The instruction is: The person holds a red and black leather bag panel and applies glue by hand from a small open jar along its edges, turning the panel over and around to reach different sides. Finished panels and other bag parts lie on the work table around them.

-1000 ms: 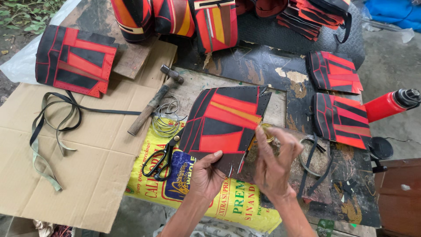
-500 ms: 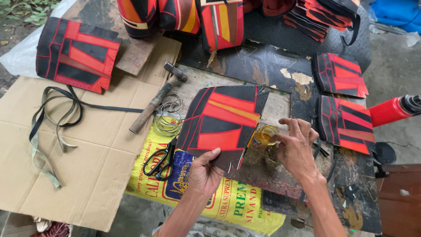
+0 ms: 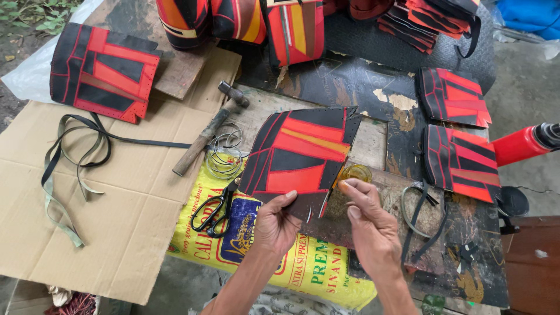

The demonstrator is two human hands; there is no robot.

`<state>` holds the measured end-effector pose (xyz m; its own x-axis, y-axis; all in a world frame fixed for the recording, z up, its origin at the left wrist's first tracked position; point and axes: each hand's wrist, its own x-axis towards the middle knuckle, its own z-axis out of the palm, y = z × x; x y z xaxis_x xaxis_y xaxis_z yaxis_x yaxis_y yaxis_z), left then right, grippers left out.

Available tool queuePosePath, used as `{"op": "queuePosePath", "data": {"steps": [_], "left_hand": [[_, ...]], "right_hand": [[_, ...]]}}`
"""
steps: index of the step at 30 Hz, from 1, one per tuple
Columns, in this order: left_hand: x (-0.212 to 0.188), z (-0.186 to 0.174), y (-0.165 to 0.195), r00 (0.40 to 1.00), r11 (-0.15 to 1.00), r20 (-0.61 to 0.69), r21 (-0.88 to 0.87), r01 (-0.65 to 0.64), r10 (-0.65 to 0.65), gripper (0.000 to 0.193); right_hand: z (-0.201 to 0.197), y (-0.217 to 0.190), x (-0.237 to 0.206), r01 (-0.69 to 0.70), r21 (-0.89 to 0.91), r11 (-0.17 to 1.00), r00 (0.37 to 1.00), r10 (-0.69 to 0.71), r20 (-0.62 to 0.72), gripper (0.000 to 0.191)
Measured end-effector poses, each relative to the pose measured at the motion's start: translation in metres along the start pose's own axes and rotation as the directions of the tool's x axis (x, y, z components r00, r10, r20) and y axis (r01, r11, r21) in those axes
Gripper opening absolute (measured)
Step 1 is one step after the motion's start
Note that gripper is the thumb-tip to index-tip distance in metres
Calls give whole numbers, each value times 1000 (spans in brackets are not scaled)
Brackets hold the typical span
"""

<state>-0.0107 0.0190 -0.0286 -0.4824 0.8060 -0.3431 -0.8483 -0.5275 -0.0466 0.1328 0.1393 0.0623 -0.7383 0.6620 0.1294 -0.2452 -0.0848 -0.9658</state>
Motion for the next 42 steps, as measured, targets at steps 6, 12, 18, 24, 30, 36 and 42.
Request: {"op": "queuePosePath", "data": {"steps": [6, 12, 18, 24, 30, 36, 42], "left_hand": [[-4, 8, 1, 999, 999, 32, 31, 17, -18, 19], [-7, 17, 1, 998, 999, 49, 34, 37, -38, 24], [-9, 22, -1, 999, 998, 48, 53, 15, -17, 24], [-10, 18, 0, 999, 999, 43, 38, 5, -6, 19], [-9, 18, -1, 998, 998, 65, 53, -21, 18, 17], [-10, 19, -3, 999, 996, 12, 78, -35, 34, 18], [-11, 19, -2, 999, 998, 37, 53, -24, 22, 16]], "right_hand": [[19, -18, -9, 89, -392, 916, 996, -78, 45, 39], [31, -31, -14, 440, -777, 450, 877, -401, 264, 45], [32, -30, -14, 427, -826, 368, 870, -417, 264, 47], [26, -28, -20, 539, -831, 140, 756, -517, 403, 43], [21, -28, -19, 551, -834, -19, 683, -564, 464, 38], [19, -24, -17, 507, -862, -27, 705, -563, 432, 38], [17, -21, -19, 537, -838, -97, 641, -599, 480, 34]]}}
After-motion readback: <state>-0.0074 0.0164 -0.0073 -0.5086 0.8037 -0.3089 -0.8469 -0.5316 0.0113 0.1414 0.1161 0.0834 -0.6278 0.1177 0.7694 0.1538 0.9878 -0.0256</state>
